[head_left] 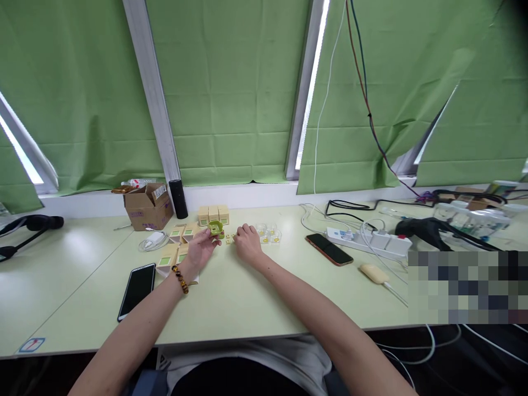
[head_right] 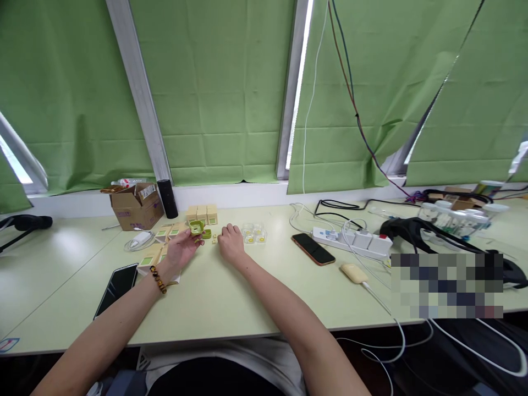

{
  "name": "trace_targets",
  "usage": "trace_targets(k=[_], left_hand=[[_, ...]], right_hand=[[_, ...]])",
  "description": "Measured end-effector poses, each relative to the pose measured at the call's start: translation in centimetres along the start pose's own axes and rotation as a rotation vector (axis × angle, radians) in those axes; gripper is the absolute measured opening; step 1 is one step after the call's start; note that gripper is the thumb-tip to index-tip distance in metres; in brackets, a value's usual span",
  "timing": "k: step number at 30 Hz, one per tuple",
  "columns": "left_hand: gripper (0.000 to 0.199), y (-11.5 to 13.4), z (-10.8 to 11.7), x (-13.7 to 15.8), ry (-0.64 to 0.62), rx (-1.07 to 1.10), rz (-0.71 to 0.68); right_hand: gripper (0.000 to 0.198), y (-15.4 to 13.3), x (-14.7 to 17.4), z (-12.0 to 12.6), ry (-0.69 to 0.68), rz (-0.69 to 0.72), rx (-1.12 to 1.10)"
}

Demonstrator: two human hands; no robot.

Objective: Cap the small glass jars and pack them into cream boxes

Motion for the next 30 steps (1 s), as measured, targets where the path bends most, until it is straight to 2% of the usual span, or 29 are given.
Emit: trace_targets(k=[6,12,14,17,19,21,24,30], left_hand=[[0.016,0.1,-0.4,0.1,-0.048,-0.049,-0.021],[0.015,0.1,-0.7,0.2,-0.053,-0.040,-0.016],[0.015,0.2,-0.7,0.2,-0.053,-0.036,-0.022],[0.015,0.1,-0.5,0.1,-0.043,-0.037,-0.030],[0.016,0.1,-0.3,0.1,-0.021,-0.035,-0.039],[0.016,0.1,0.0,0.1,0.003,-0.039,-0.052],[0.019,0.0,0.0,0.2,0.009,-0.077,-0.050],[0.020,-0.3,-0.7,0.5,-0.028,-0.128,-0.031]], right_hand=[[0.025,-0.6,-1.2,-0.9,-0.023,-0.011,-0.022],[0.026,-0.6,-0.8,-0.2,0.012,-0.017,-0.109],[0.022,0.2,-0.5,0.6,0.062,-0.073,-0.348],[0.009,2.2,0.0,0.9,0.024,-0.217,-1.052],[0.019,2.8,0.6,0.6,-0.085,-0.285,-1.546],[0.032,3.3,1.2,1.0,-0.123,-0.312,-1.870],[0.034,3.6,2.2,1.6,-0.135,-0.334,-2.071],[0.042,3.4,3.3,1.1,-0.095,-0.391,-2.097]])
Point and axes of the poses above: each hand's wrist, its own x-axis away from the middle knuckle, its own z-axis out of the back of the hand, y = z × x, the point moved 8 cm from there along -x, towards the middle knuckle, and after that the axes turned 7 degrees about -z, right-handed, at the moved point
